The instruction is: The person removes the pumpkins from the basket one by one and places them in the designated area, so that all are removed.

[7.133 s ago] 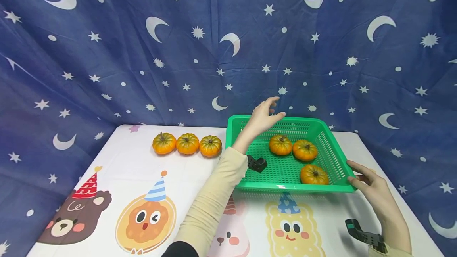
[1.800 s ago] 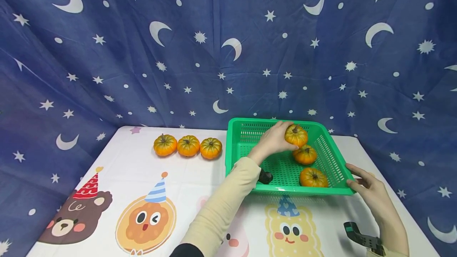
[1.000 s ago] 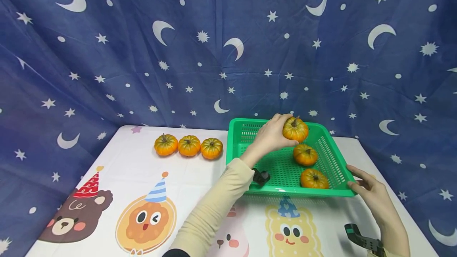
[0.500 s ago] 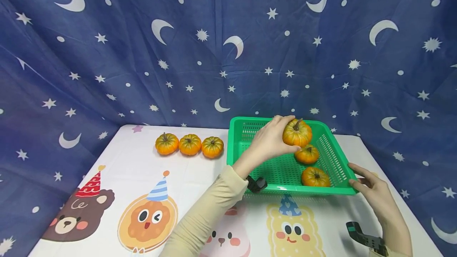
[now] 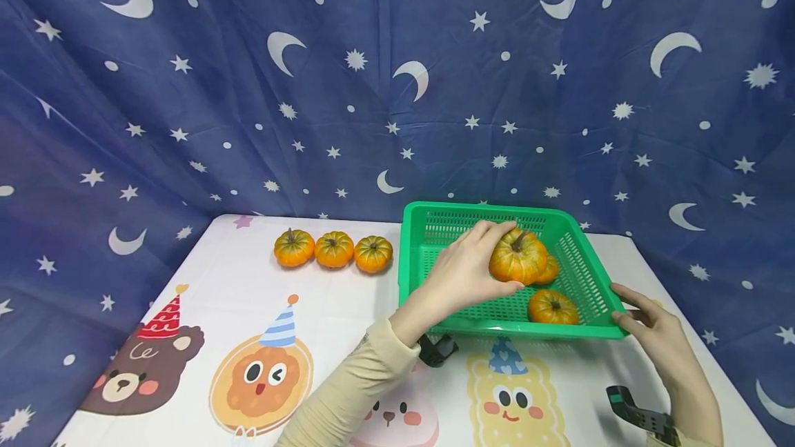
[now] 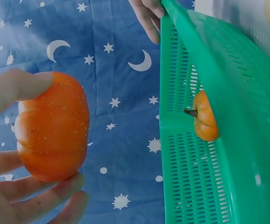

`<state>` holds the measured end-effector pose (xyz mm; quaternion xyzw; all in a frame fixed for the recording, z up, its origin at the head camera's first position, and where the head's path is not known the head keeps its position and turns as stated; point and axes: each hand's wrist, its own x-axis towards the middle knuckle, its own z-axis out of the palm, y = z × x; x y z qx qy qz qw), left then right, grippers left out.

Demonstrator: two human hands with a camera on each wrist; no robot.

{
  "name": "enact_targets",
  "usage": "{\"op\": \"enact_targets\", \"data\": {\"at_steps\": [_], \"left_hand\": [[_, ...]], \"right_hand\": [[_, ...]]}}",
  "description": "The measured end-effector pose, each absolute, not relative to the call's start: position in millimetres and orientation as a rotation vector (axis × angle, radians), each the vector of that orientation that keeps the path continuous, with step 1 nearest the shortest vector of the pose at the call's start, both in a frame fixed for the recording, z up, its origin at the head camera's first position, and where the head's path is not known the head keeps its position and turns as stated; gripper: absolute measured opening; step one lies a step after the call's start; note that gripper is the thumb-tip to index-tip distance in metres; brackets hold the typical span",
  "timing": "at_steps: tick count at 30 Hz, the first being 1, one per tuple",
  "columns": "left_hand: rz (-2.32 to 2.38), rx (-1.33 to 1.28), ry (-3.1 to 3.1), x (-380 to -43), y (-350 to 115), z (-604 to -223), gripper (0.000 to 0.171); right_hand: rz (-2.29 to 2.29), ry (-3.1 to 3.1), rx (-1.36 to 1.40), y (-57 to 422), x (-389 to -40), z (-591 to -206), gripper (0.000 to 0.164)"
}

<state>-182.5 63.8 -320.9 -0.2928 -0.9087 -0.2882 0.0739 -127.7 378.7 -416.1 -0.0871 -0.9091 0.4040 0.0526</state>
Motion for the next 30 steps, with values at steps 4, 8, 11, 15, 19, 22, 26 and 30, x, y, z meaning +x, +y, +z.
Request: {"op": "enact_targets", "data": {"at_steps": [4, 8, 11, 15, 19, 22, 26, 30], "left_hand": [[-0.864, -0.871, -2.722, -176, 58, -324, 0.084], [-0.884, -0.83, -2.722, -169, 50, -328, 0.083], [-0.924, -0.768, -2.723, -165, 43, -331, 0.083], [-0.976, -0.695, -2.709, -159, 31, -335, 0.082], [-1.008, -0.66, -2.677, -156, 20, -340, 0.081], [-1.022, -0.63, -2.667, -153, 11, -343, 0.081], [-1.044, -0.58, -2.664, -150, -1, -347, 0.08], [-1.056, -0.534, -2.661, -147, -13, -352, 0.08]], "right_hand": [[1.23, -2.762, -0.262, 379, -128, -416, 0.056], [1.232, -2.762, -0.257, 378, -128, -417, 0.056], [1.232, -2.765, -0.26, 378, -128, -416, 0.056], [1.236, -2.773, -0.267, 379, -127, -415, 0.057], [1.243, -2.775, -0.267, 380, -127, -415, 0.058], [1.252, -2.77, -0.261, 381, -127, -416, 0.058], [1.263, -2.763, -0.253, 381, -127, -417, 0.058], [1.262, -2.758, -0.241, 381, -126, -417, 0.058]]}}
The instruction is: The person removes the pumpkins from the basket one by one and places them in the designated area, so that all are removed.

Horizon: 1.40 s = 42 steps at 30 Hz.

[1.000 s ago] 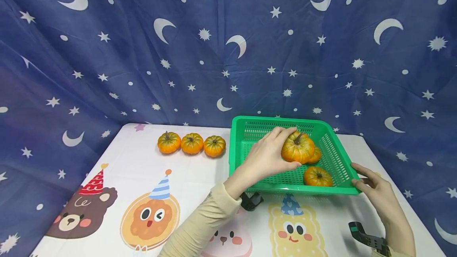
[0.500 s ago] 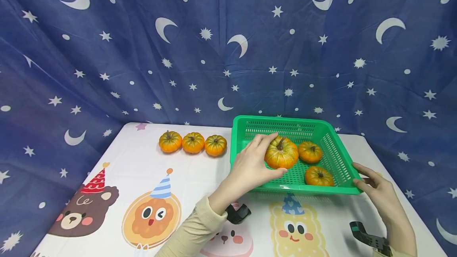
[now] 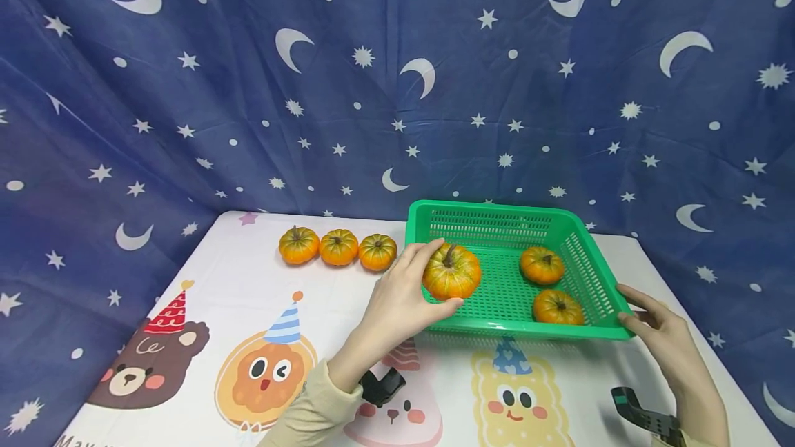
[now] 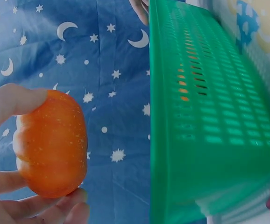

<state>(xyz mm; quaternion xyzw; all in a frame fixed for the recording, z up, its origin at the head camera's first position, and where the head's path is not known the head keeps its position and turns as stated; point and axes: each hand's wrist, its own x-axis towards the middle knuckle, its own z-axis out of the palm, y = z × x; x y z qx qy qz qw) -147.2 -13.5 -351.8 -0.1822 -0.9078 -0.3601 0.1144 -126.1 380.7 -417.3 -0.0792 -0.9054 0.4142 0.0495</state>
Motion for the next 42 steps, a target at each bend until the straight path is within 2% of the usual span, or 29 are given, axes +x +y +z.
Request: {"op": "enact_targets", "data": {"at_steps": [15, 42], "left_hand": [[-1.063, -0.352, -2.667, -140, -52, -362, 0.079], [-1.076, -0.12, -2.684, -162, -83, -390, 0.082]], "right_hand": [[1.246, -2.755, -0.254, 381, -127, -418, 0.058], [1.25, -2.764, -0.262, 381, -126, -417, 0.058]]}}
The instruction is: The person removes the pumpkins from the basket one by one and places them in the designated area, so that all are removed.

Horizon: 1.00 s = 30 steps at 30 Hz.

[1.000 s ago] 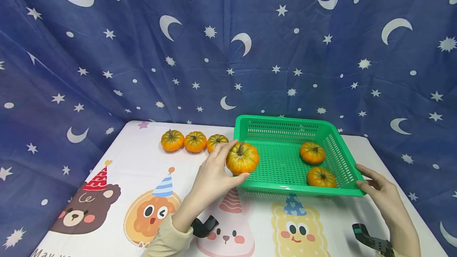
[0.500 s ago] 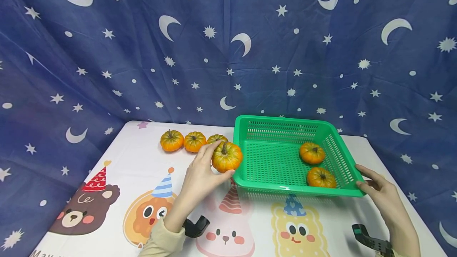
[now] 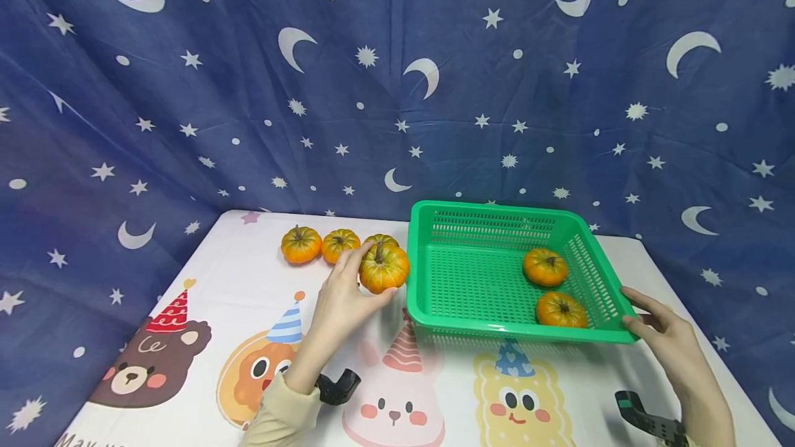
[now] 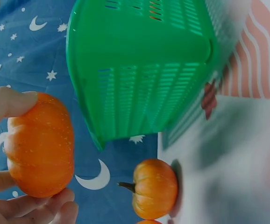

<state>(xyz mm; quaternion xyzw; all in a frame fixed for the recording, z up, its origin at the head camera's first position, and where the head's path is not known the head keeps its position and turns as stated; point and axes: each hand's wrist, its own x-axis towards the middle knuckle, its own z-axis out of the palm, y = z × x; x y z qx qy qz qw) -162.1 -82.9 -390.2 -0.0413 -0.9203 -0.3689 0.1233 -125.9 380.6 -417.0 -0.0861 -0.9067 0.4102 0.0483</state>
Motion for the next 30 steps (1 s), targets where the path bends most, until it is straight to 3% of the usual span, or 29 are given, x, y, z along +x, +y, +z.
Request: {"op": "enact_targets", "data": {"at_steps": [30], "left_hand": [[-1.092, -0.085, -2.792, -187, -96, -441, 0.083]], "right_hand": [[1.24, -2.77, -0.265, 380, -127, -417, 0.058]]}}
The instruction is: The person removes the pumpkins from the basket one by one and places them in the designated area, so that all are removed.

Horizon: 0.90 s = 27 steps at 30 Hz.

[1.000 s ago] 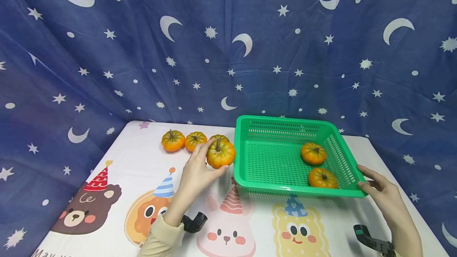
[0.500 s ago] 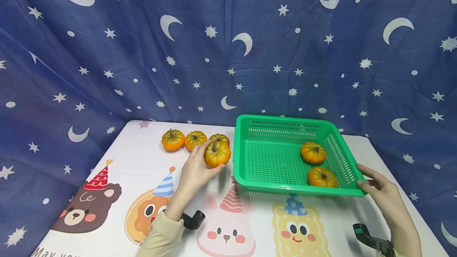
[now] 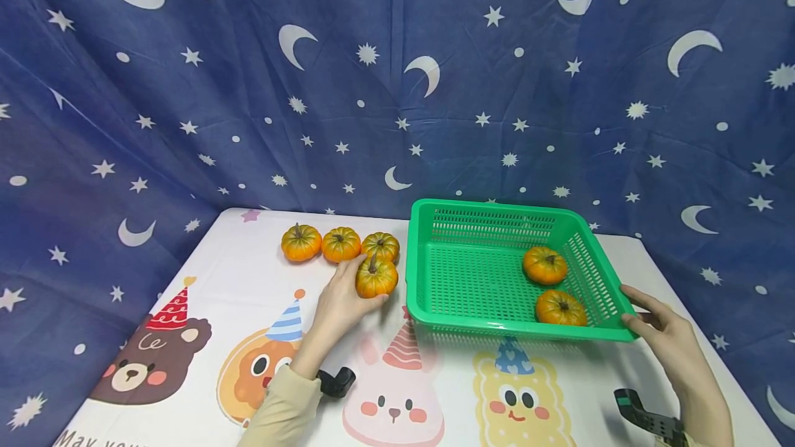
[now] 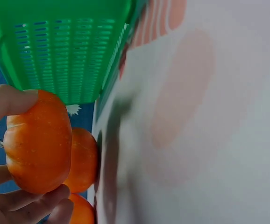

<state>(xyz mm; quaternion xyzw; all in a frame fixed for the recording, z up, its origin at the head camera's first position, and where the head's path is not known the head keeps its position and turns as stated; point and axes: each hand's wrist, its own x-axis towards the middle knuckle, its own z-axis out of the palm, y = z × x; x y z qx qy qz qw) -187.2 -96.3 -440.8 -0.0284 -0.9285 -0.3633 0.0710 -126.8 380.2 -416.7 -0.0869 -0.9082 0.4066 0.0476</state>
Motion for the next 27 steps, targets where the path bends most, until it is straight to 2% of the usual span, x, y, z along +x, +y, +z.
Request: {"op": "enact_targets", "data": {"at_steps": [27], "left_hand": [[-1.202, -0.142, -2.822, -197, -104, -462, 0.083]], "right_hand": [[1.241, -2.768, -0.281, 379, -127, -416, 0.057]]}}
